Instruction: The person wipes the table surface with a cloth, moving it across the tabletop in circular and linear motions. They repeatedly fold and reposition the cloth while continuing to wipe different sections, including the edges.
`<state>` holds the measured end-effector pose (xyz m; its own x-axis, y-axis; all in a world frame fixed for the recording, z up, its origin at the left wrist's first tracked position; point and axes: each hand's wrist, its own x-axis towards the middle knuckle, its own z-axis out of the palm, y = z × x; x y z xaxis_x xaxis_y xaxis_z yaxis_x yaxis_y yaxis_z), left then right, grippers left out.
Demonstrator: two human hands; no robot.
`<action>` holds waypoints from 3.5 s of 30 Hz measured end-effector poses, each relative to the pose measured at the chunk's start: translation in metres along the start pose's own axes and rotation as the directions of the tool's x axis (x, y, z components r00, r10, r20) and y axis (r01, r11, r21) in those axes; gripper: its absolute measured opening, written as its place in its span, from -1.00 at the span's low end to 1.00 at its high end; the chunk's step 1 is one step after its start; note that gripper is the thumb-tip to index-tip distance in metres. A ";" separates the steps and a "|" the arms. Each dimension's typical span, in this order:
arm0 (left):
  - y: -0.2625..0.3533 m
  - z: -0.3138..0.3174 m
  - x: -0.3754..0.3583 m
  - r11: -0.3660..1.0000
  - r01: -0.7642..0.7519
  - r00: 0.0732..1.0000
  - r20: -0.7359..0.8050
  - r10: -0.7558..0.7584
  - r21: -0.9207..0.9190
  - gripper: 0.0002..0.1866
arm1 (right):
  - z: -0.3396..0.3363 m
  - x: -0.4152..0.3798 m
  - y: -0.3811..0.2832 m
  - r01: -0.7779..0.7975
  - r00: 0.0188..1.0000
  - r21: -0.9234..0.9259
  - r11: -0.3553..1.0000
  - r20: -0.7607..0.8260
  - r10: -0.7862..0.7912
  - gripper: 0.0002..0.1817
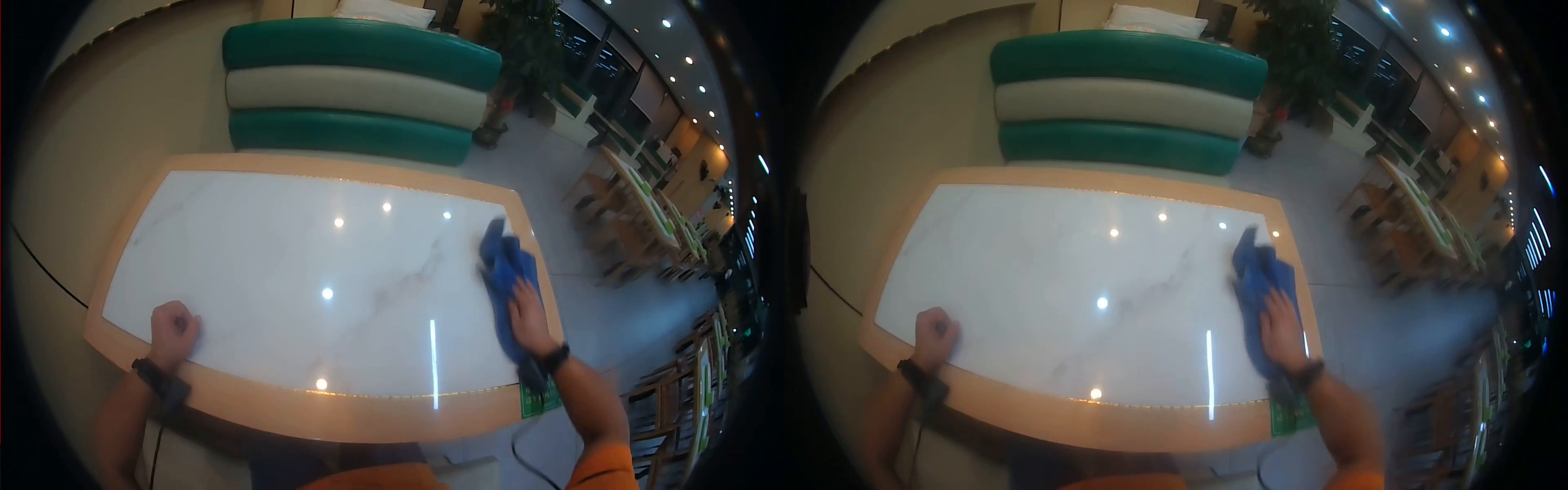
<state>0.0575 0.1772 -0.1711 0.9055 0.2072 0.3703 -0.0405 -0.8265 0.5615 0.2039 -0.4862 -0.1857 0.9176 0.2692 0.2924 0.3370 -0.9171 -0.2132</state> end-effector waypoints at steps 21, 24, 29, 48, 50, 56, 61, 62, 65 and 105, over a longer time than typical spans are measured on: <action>0.003 0.001 -0.004 0.999 0.044 0.998 0.040 -0.043 -0.019 -0.69 | 0.064 0.130 0.180 -0.138 0.978 -0.052 0.989 -0.166 0.127 -0.41; 0.007 0.002 -0.004 0.999 0.001 0.999 0.038 -0.003 0.054 -0.69 | 0.072 0.230 0.177 -0.234 0.962 -0.071 0.970 -0.165 0.220 -0.52; 0.016 0.000 -0.003 0.996 -0.004 0.998 0.060 -0.002 0.089 -0.69 | 0.064 0.294 0.155 -0.476 0.877 0.024 0.879 -0.063 0.476 -0.53; 0.007 0.000 0.001 0.988 -0.140 0.990 -0.018 0.141 0.060 -0.73 | 0.016 0.015 0.105 -0.382 0.922 -0.127 0.916 -0.120 0.368 -0.46; 0.005 0.001 0.000 0.986 -0.159 0.986 -0.036 0.161 0.040 -0.73 | -0.004 -0.045 0.081 -0.456 0.889 -0.092 0.885 -0.094 0.448 -0.51; 0.002 -0.001 0.000 0.991 -0.125 0.992 -0.010 0.125 -0.050 -0.76 | -0.045 -0.179 0.027 -0.511 0.857 0.007 0.859 -0.075 0.510 -0.55; 0.004 0.000 0.001 0.994 -0.108 0.994 -0.006 0.108 -0.025 -0.77 | -0.047 -0.209 0.002 -0.573 0.810 0.058 0.817 -0.107 0.576 -0.51; 0.004 -0.001 0.001 0.995 -0.097 0.995 0.000 0.097 -0.018 -0.77 | -0.043 -0.209 0.003 -0.576 0.811 -0.007 0.817 -0.126 0.571 -0.51; 0.007 -0.003 0.002 0.997 -0.081 0.997 0.016 0.081 0.003 -0.76 | -0.034 -0.204 0.000 -0.560 0.826 -0.131 0.818 -0.157 0.541 -0.52; -0.001 0.001 0.002 0.999 -0.046 0.998 0.036 0.046 0.002 -0.72 | -0.024 -0.132 -0.027 -0.431 0.902 -0.171 0.886 -0.102 0.419 -0.55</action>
<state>0.0597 0.1779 -0.1711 0.9172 0.1503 0.3691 -0.0813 -0.8360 0.5427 0.0685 -0.5042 -0.1965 0.9477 -0.1715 0.2691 -0.1329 -0.9788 -0.1560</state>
